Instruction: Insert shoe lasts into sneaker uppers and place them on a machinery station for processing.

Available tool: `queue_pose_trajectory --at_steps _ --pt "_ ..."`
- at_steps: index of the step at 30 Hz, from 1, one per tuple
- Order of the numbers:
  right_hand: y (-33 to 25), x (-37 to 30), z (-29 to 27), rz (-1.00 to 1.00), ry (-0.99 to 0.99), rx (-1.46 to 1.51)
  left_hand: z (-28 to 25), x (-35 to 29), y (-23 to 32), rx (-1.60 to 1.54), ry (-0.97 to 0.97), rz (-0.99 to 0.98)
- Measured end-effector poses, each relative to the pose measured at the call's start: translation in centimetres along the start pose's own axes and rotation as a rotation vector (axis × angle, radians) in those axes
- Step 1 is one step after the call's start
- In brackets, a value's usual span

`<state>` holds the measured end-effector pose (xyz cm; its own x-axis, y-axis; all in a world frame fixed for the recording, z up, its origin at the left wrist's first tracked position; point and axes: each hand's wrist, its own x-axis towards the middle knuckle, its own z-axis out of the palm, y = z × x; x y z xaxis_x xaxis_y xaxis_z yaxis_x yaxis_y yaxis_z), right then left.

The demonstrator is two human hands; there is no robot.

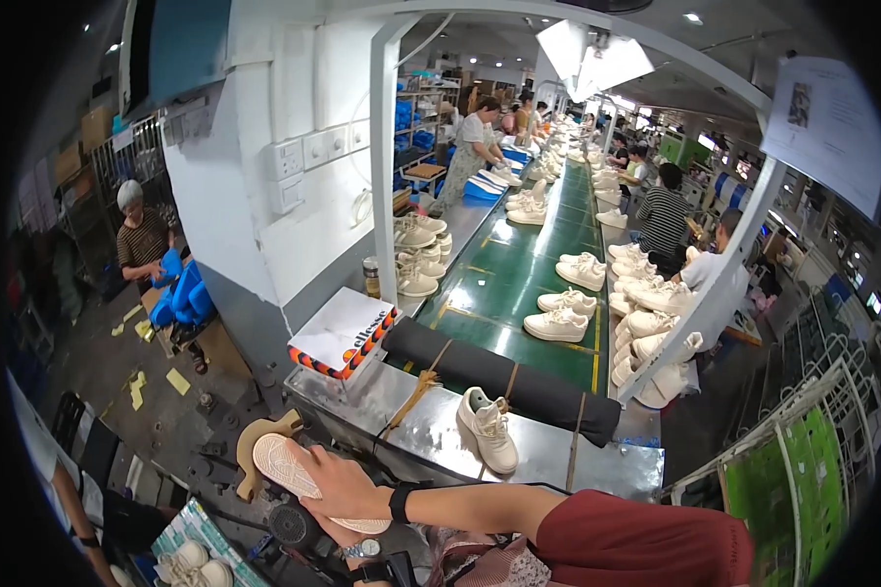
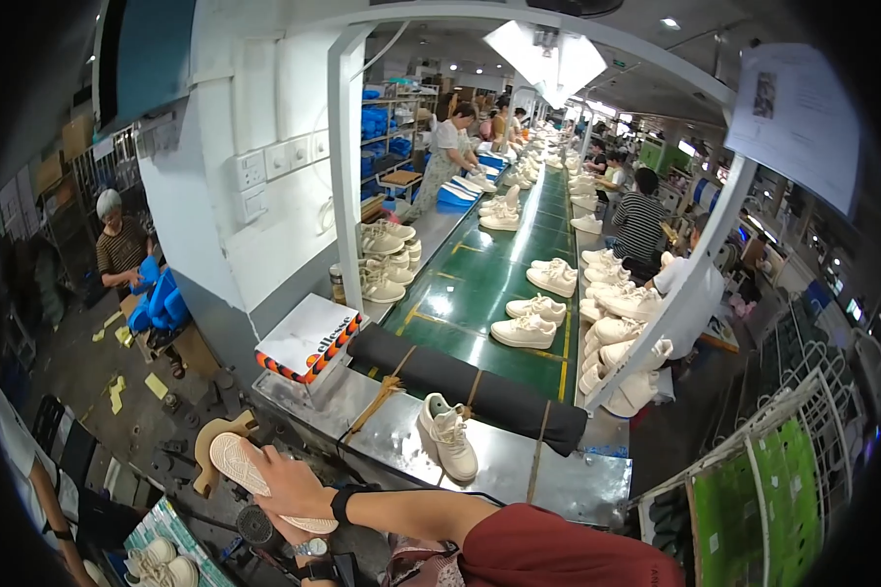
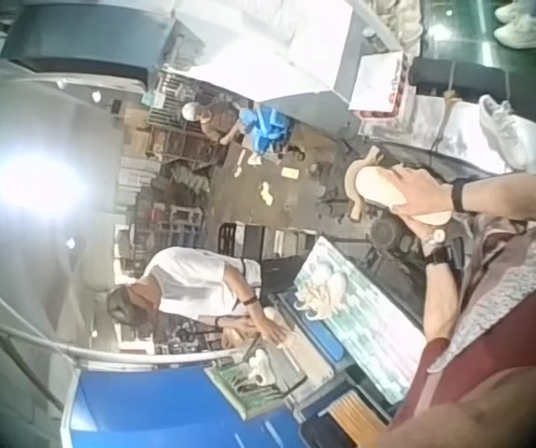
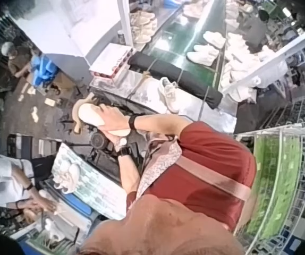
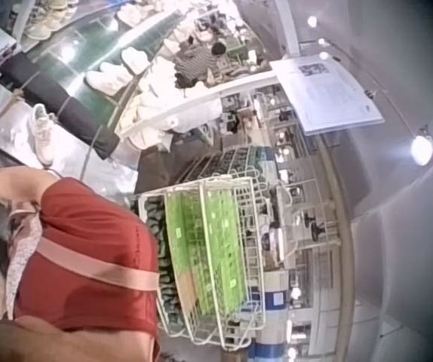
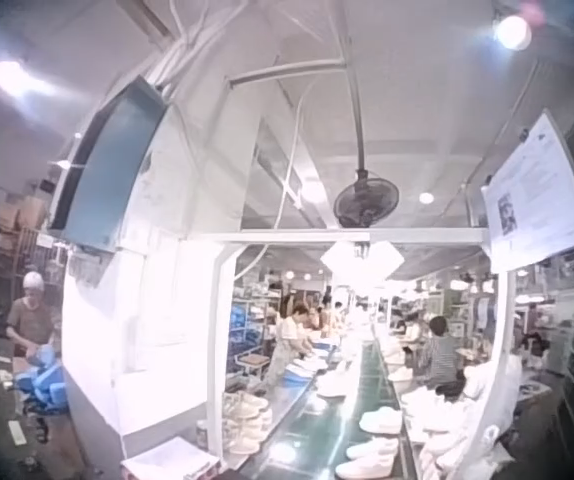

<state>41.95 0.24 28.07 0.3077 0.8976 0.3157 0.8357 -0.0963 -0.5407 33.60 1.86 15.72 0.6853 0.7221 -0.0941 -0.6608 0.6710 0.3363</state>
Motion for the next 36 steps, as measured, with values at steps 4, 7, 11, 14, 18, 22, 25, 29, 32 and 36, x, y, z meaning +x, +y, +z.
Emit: queue_pose_trajectory --at_steps 4,7,11,14,18,22,25,29,32,36 --pt "-0.3 -1.5 -0.1 0.01 0.055 0.061 0.3 -1.2 0.0 0.081 -0.043 -0.051" --pt "-0.9 -3.5 -1.7 0.067 0.029 0.091 -0.1 -2.8 0.3 0.129 -0.049 -0.077" --pt "1.8 -9.9 -2.7 0.355 -0.025 0.953 0.2 -9.1 2.7 -0.044 0.152 -0.273" --pt "5.7 -8.1 -0.6 0.83 -0.228 1.468 -4.2 -15.5 6.6 0.793 0.35 -0.42" --pt "4.2 -2.0 6.1 0.866 -0.616 1.771 -1.5 -21.0 9.3 1.089 0.291 -0.375" --pt "2.2 0.1 5.9 0.9 -0.684 2.047 0.2 -20.1 8.0 1.446 0.343 -0.478" --pt "3.3 -1.3 4.3 0.861 -0.725 2.004 2.1 -16.2 4.9 1.782 0.456 -0.459" --pt "7.7 -5.1 -6.2 0.38 -0.373 1.575 -0.9 -8.3 -0.7 1.401 0.433 -0.009" --pt "15.8 -10.3 -10.8 0.578 -0.274 1.662 0.5 -1.6 -4.4 1.604 0.478 0.081" --pt "25.2 -19.1 -15.1 0.727 0.113 1.211 4.6 8.1 -10.4 1.871 0.471 0.175"
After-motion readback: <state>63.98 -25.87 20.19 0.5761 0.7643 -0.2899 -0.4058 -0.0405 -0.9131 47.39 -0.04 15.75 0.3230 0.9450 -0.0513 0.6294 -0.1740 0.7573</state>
